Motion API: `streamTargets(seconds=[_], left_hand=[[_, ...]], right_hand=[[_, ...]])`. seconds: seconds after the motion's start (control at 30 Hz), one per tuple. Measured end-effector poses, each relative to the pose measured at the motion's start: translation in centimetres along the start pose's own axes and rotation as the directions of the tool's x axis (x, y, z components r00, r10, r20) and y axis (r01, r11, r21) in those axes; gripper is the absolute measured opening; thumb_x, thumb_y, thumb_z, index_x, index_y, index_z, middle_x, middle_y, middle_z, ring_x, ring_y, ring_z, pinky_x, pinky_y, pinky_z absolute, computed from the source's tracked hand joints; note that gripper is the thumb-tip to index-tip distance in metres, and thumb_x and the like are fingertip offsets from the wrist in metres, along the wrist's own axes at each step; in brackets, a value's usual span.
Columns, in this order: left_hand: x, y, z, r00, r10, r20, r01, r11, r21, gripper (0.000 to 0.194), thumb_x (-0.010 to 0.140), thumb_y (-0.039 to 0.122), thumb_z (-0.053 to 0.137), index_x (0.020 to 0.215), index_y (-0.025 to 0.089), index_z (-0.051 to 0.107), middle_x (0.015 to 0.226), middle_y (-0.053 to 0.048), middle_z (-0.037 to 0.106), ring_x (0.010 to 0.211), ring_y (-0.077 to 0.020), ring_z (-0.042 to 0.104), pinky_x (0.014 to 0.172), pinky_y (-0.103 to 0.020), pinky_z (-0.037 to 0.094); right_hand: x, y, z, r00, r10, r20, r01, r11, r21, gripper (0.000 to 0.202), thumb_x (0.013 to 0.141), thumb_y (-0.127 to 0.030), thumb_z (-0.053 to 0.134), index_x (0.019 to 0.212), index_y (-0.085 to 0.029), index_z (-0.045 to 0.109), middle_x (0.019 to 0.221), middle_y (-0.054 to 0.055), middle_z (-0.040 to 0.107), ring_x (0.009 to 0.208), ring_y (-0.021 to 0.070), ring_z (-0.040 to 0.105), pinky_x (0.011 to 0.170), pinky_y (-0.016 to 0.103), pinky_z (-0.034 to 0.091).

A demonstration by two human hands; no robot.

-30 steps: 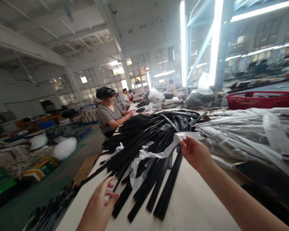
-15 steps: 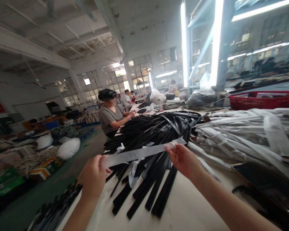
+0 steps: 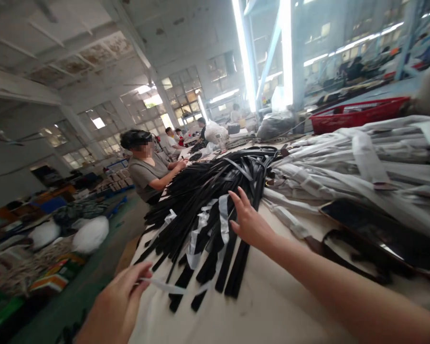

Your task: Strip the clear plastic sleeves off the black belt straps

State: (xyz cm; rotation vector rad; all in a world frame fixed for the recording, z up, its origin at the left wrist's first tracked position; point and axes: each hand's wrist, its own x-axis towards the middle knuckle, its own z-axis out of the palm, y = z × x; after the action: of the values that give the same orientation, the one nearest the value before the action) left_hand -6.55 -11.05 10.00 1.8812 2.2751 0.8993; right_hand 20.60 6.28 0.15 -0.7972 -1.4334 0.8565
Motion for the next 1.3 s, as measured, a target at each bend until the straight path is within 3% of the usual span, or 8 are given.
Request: streamTargets(seconds=[0.1,0.2,0.33,0.47,0.63,0.87,1.1,1.3], left_hand=[[1.1,3.5,2.8,0.987,0.075,0.143,-0.073,0.997,-0.023,0.020,0.071,0.036,0.059,0.086,0.025,0.068,0.082,-0.004,0.074,0.072,-0.0243,0.069,0.068,-0.031,0.052],[3.3,5.6,5.8,0.980,0.087,0.181,-0.060,0.987,-0.152,0.032,0.070,0.035,0.067,0.099,0.023,0.062,0.068,0.001,0.068,0.066,-0.0204,0.065,0.063,-0.028,0.048],[6.1,5.9,10.3,0.981,-0.017,0.193,0.136,0.769,-0.625,0.054,0.060,0.038,0.081,0.105,0.018,0.059,0.065,0.003,0.065,0.059,-0.0138,0.059,0.057,-0.022,0.045],[6.9,5.4,13.5,0.912,-0.095,0.398,0.403,0.382,-0.832,0.052,0.053,0.043,0.087,0.092,0.015,0.070,0.080,-0.005,0.071,0.069,-0.0139,0.063,0.063,-0.022,0.051],[6.3,5.2,14.3,0.891,-0.167,0.421,0.453,0.284,-0.845,0.035,0.044,0.039,0.091,0.063,0.015,0.074,0.069,-0.002,0.070,0.065,-0.0112,0.061,0.061,-0.018,0.050],[5.8,3.0,14.6,0.932,-0.067,0.356,0.341,0.490,-0.802,0.024,0.057,0.033,0.082,0.058,0.013,0.068,0.054,0.001,0.059,0.052,-0.0113,0.051,0.051,-0.021,0.043],[5.1,3.5,14.2,0.919,0.039,0.391,0.293,0.595,-0.748,0.021,0.064,0.026,0.073,0.051,0.015,0.061,0.050,0.002,0.056,0.051,-0.0103,0.047,0.050,-0.019,0.038],[4.8,3.6,14.7,0.889,0.007,0.457,0.386,0.526,-0.758,0.023,0.062,0.027,0.076,0.052,0.015,0.059,0.049,0.003,0.053,0.048,-0.0088,0.042,0.046,-0.019,0.032]], right_hand=[[-2.8,-2.3,1.8,0.892,-0.208,0.401,0.230,0.973,-0.007,0.055,0.079,-0.028,0.065,0.130,-0.017,0.047,0.134,0.015,0.048,0.125,0.0258,0.045,0.102,0.039,0.040],[-4.7,-2.7,3.5,0.659,-0.004,0.752,-0.152,0.979,0.139,0.044,0.087,-0.056,0.053,0.093,-0.014,0.059,0.086,0.007,0.067,0.067,0.0146,0.065,0.057,0.022,0.051],[-3.9,-0.7,4.6,0.574,0.257,0.778,-0.591,0.787,0.177,0.069,0.069,-0.085,0.045,0.071,-0.016,0.049,0.055,0.000,0.058,0.038,0.0093,0.053,0.039,0.017,0.039],[-2.3,0.3,4.5,0.591,0.268,0.761,-0.692,0.654,0.307,0.072,0.063,-0.085,0.052,0.067,-0.013,0.052,0.049,0.001,0.056,0.040,0.0119,0.057,0.045,0.020,0.043],[-3.1,-0.1,4.7,0.470,0.223,0.854,-0.772,0.573,0.275,0.068,0.064,-0.079,0.059,0.072,-0.013,0.054,0.049,-0.001,0.055,0.046,0.0137,0.059,0.053,0.025,0.048],[-4.2,0.0,4.9,0.708,0.353,0.612,-0.563,0.805,0.187,0.052,0.058,-0.055,0.081,0.079,-0.015,0.054,0.062,-0.003,0.058,0.053,0.0092,0.054,0.049,0.018,0.041],[-4.5,0.2,5.1,0.688,0.406,0.601,-0.510,0.860,0.003,0.042,0.068,-0.052,0.073,0.062,-0.016,0.052,0.053,-0.003,0.054,0.045,0.0089,0.051,0.042,0.017,0.038],[-4.6,0.5,4.9,0.645,0.458,0.612,-0.567,0.824,-0.020,0.038,0.066,-0.045,0.074,0.061,-0.016,0.051,0.052,-0.003,0.056,0.044,0.0093,0.054,0.042,0.017,0.043]])
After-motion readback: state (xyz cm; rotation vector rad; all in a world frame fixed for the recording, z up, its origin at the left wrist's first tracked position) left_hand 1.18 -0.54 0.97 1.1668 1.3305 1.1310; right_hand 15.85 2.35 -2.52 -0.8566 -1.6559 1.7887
